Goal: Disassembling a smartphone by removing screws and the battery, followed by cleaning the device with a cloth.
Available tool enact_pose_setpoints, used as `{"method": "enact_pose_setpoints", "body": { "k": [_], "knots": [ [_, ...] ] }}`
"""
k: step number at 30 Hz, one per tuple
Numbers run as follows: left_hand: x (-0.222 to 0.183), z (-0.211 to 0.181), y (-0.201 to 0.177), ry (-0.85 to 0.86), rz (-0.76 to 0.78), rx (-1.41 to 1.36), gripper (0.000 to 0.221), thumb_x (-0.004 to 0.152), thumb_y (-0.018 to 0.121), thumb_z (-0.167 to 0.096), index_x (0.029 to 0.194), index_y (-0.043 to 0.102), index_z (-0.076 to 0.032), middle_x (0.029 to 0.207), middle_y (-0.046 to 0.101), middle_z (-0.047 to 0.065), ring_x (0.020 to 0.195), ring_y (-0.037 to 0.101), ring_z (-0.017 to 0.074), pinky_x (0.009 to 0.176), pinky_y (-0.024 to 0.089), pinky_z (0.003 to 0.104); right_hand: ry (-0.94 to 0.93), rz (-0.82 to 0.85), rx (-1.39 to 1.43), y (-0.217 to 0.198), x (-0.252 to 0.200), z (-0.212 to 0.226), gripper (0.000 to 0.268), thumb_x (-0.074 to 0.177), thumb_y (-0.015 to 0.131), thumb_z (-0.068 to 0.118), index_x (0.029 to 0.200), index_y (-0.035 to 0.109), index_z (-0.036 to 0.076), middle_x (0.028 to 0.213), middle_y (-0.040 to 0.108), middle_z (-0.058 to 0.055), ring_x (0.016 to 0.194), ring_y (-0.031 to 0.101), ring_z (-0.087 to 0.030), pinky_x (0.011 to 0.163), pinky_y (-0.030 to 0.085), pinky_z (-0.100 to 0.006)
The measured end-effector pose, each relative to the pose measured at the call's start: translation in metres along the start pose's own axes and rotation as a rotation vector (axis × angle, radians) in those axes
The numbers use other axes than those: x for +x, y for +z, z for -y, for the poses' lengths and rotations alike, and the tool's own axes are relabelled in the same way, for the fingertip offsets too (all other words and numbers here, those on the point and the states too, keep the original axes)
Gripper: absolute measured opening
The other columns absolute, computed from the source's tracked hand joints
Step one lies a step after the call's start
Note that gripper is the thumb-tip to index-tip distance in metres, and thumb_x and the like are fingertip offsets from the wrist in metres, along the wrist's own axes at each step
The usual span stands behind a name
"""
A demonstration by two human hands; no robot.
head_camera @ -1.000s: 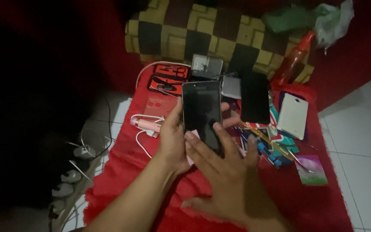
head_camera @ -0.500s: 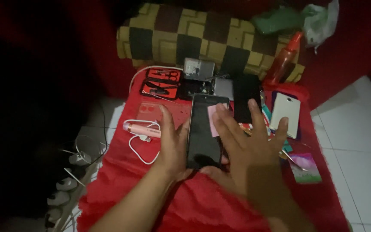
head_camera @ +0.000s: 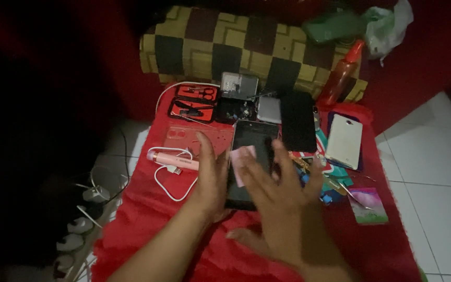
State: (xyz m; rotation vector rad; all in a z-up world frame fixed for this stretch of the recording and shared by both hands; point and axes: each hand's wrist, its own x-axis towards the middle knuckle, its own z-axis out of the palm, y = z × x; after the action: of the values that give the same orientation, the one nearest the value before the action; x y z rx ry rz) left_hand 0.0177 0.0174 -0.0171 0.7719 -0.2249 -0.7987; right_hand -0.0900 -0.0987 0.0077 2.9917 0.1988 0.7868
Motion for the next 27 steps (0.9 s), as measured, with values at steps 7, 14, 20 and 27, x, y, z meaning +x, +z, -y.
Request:
{"method": "enact_pose_setpoints", "body": {
  "k": [7,14,20,27],
  "knots": [
    [-0.001,0.001,0.003,-0.024,0.006,0.028,0.117,0.078,0.012,-0.085,0.142,0.057,0.002,0.122,0.068,0.024,0.099,0.063,0.0311,0.087,0.048,0.041,0.111,-0.035,-0.12,-0.008,0.002,-0.02,0.086,0.097,0.025,0.069,0.161,0.034,0.012,0.167,0.037,-0.01,0.151,0.026,-0.052,0.101,0.015,-0.086],
    [-0.001,0.004,0.006,0.022,0.105,0.006,0.107,0.089,0.014,-0.081,0.139,0.057,0.003,0.1,0.07,0.02,0.078,0.064,0.0238,0.066,0.049,0.034,0.137,-0.083,-0.025,-0.014,0.005,-0.015,0.089,0.096,0.029,0.069,0.159,0.038,0.007,0.165,0.041,-0.014,0.153,0.022,-0.053,0.103,0.01,-0.085],
    [0.017,0.04,-0.013,0.124,0.225,0.15,0.095,0.096,0.009,-0.07,0.161,0.02,-0.001,0.171,0.022,0.012,0.156,0.021,0.0259,0.124,0.014,0.039,0.077,-0.081,0.04,-0.01,0.009,0.005,0.093,0.09,0.039,0.075,0.154,0.044,0.009,0.162,0.044,-0.011,0.152,0.025,-0.049,0.105,0.011,-0.083],
    [0.002,0.013,0.006,0.081,0.198,0.157,0.105,0.089,0.011,-0.077,0.157,0.035,-0.001,0.162,0.041,0.017,0.147,0.04,0.0317,0.119,0.028,0.043,0.111,-0.051,-0.023,-0.012,0.006,-0.013,0.094,0.095,0.014,0.073,0.158,0.035,0.007,0.163,0.041,-0.016,0.149,0.025,-0.054,0.103,0.01,-0.086]
  ]
}}
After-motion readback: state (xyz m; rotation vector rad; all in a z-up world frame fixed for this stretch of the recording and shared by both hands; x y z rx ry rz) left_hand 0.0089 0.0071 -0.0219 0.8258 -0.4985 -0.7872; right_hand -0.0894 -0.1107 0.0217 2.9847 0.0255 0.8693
